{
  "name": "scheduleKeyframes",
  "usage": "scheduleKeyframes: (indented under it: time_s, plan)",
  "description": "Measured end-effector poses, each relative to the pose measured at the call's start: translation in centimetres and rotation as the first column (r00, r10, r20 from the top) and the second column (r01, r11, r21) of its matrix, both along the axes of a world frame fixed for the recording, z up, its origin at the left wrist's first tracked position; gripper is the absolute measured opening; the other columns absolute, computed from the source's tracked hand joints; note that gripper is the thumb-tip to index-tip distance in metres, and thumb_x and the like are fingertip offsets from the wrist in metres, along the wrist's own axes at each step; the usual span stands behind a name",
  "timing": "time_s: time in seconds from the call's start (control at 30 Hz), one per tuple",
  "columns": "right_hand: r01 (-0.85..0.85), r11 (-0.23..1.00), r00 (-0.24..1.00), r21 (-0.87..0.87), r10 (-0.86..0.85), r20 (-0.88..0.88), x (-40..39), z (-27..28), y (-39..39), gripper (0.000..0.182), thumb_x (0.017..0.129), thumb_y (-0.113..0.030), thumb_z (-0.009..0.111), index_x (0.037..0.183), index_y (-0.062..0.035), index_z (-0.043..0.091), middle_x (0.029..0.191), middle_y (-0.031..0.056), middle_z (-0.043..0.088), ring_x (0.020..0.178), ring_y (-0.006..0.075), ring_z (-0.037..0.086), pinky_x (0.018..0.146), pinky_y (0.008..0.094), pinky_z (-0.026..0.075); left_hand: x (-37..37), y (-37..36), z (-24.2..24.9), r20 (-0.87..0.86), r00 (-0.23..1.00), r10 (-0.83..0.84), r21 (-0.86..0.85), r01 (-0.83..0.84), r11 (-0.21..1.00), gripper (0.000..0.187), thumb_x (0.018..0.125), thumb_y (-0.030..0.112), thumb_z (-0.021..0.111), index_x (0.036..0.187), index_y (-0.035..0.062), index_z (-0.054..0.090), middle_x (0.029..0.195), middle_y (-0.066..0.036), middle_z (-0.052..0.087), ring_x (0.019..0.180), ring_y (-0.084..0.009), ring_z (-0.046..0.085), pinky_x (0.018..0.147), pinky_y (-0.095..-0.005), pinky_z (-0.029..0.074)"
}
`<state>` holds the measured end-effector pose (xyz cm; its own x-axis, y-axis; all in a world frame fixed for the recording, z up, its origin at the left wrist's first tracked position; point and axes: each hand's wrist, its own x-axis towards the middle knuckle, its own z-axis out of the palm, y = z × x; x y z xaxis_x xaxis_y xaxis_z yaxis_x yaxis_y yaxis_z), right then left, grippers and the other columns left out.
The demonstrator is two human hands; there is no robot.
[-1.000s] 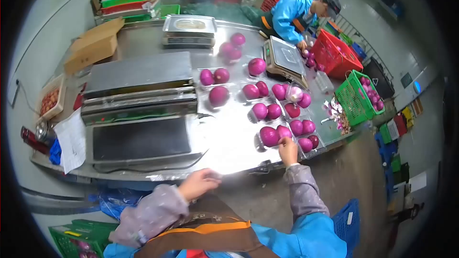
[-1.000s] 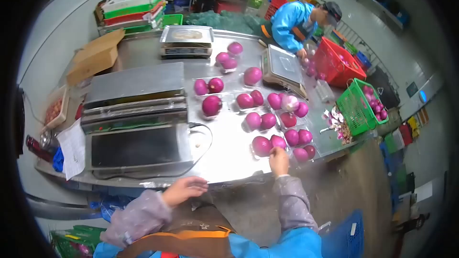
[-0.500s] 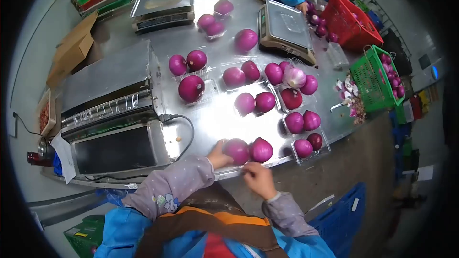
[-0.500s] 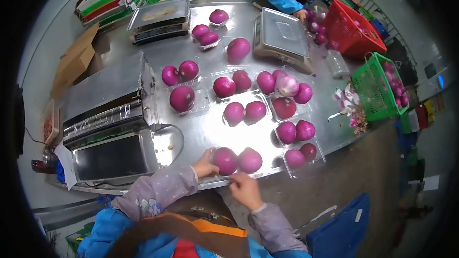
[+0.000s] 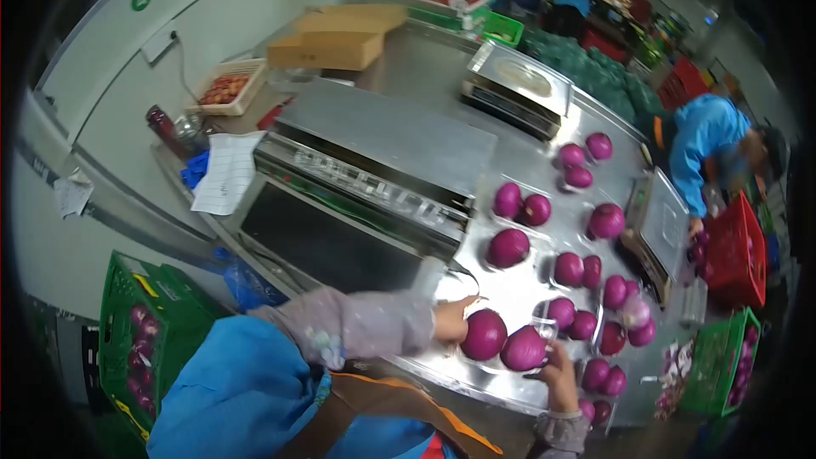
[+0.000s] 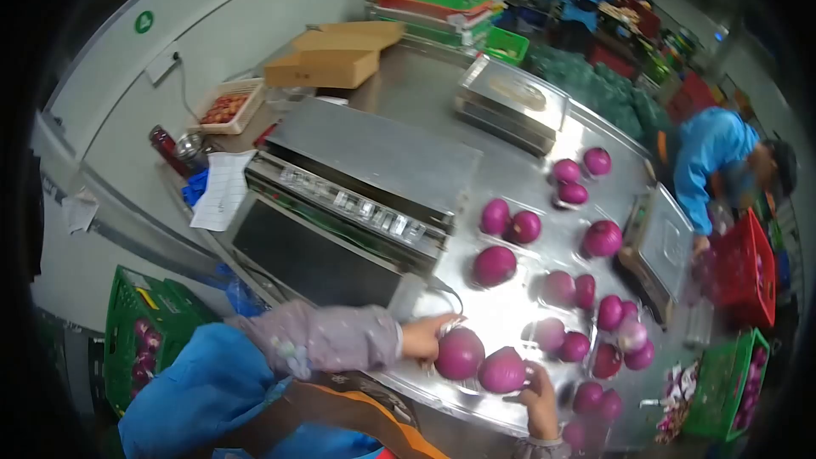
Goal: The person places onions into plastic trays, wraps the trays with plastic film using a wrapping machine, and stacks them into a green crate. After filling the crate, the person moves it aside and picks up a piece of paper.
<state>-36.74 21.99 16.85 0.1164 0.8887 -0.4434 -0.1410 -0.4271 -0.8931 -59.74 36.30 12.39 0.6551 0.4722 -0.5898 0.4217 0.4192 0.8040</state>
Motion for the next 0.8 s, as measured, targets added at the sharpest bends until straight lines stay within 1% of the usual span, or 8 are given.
scheduleKeyframes:
  time_s: [0.07, 0.2, 0.53, 0.6, 0.63, 0.7, 0.73, 0.8]
  plan:
    - [-0.029, 0.995, 0.999, 0.091, 0.027, 0.031, -3.1, 3.1, 5.6, 0.052, 0.071, -0.004, 0.046, 0.122, -0.0001, 0.039, 0.109, 0.0156, 0.051, 0.092, 0.0238, 0.056, 0.069, 0.0335, 0.052, -4.1, 5.2, 5.3, 0.082, 0.991, 0.104, 0.142, -0.115, 0.983, 0.083, 0.059, -0.018, 0.048, 0.133, 0.0118, 0.029, 0.089, -0.015, 0.058, 0.079, -0.0206, 0.058, 0.056, -0.0276, 0.048]
    - [-0.116, 0.980, 0.993, 0.160, 0.117, 0.002, -10.7, 6.9, 19.8, 0.044, 0.083, -0.026, 0.051, 0.119, -0.0025, 0.042, 0.105, 0.0119, 0.052, 0.091, 0.0222, 0.055, 0.073, 0.0358, 0.050, -12.2, 17.7, 13.0, -0.048, 0.972, 0.231, 0.406, -0.192, 0.893, 0.069, 0.055, -0.016, 0.049, 0.120, 0.0091, 0.049, 0.073, -0.008, 0.054, 0.054, -0.0166, 0.054, 0.045, -0.0293, 0.045]
    - [-0.270, 0.955, 0.958, -0.122, 0.280, 0.066, -19.9, 5.8, 34.9, 0.065, 0.088, -0.041, 0.048, 0.128, 0.0061, 0.029, 0.121, 0.0245, 0.041, 0.082, 0.0332, 0.061, 0.067, 0.0368, 0.054, -22.7, 33.7, 6.8, -0.191, 0.968, 0.165, 0.278, -0.108, 0.955, 0.045, 0.061, -0.010, 0.048, 0.103, 0.0008, 0.059, 0.066, -0.012, 0.058, 0.053, -0.0201, 0.058, 0.047, -0.0293, 0.046]
    - [-0.274, 0.943, 0.941, -0.191, 0.304, 0.150, -17.7, 6.9, 34.1, 0.058, 0.088, -0.038, 0.049, 0.126, 0.0045, 0.035, 0.113, 0.0251, 0.050, 0.080, 0.0325, 0.062, 0.068, 0.0343, 0.054, -24.7, 33.6, 4.8, -0.069, 0.988, 0.135, 0.157, -0.123, 0.980, 0.039, 0.067, -0.006, 0.048, 0.104, 0.0007, 0.059, 0.069, -0.010, 0.060, 0.057, -0.0188, 0.059, 0.053, -0.0292, 0.047]
    - [-0.291, 0.937, 0.856, -0.192, 0.345, 0.384, -17.1, 8.4, 33.0, 0.047, 0.086, -0.031, 0.055, 0.115, 0.0047, 0.049, 0.101, 0.0195, 0.059, 0.077, 0.0261, 0.063, 0.067, 0.0321, 0.053, -26.5, 32.2, 6.8, -0.136, 0.987, 0.080, 0.358, -0.026, 0.934, 0.041, 0.067, -0.005, 0.048, 0.105, 0.0034, 0.059, 0.070, -0.009, 0.059, 0.060, -0.0205, 0.059, 0.057, -0.0307, 0.047]
    - [-0.563, 0.797, 0.278, -0.218, 0.431, 0.859, -15.6, 11.5, 29.0, 0.024, 0.073, -0.012, 0.064, 0.096, -0.0065, 0.065, 0.081, 0.0093, 0.064, 0.068, 0.0204, 0.063, 0.061, 0.0309, 0.049, -31.8, 29.6, 10.5, -0.312, 0.949, -0.047, 0.803, 0.290, 0.522, 0.046, 0.065, -0.003, 0.051, 0.108, 0.0099, 0.060, 0.069, -0.006, 0.055, 0.066, -0.0233, 0.057, 0.063, -0.0335, 0.047]
    - [-0.659, 0.739, 0.183, -0.139, 0.336, 0.924, -15.1, 11.0, 27.3, 0.026, 0.072, -0.008, 0.062, 0.098, -0.0089, 0.064, 0.079, 0.0089, 0.062, 0.067, 0.0222, 0.061, 0.060, 0.0320, 0.049, -34.2, 28.7, 11.2, -0.430, 0.899, -0.084, 0.895, 0.437, 0.088, 0.050, 0.063, -0.002, 0.052, 0.110, 0.0137, 0.060, 0.068, -0.005, 0.052, 0.069, -0.0245, 0.055, 0.065, -0.0348, 0.045]
    - [-0.756, 0.652, 0.061, -0.060, 0.160, 0.985, -15.2, 8.2, 24.8, 0.032, 0.069, -0.002, 0.060, 0.099, -0.0122, 0.064, 0.077, 0.0078, 0.058, 0.067, 0.0246, 0.059, 0.059, 0.0339, 0.048, -35.2, 27.1, 12.1, -0.585, 0.809, -0.060, 0.808, 0.575, -0.129, 0.044, 0.066, 0.006, 0.059, 0.106, 0.0234, 0.062, 0.072, -0.003, 0.049, 0.076, -0.0216, 0.049, 0.068, -0.0331, 0.039]
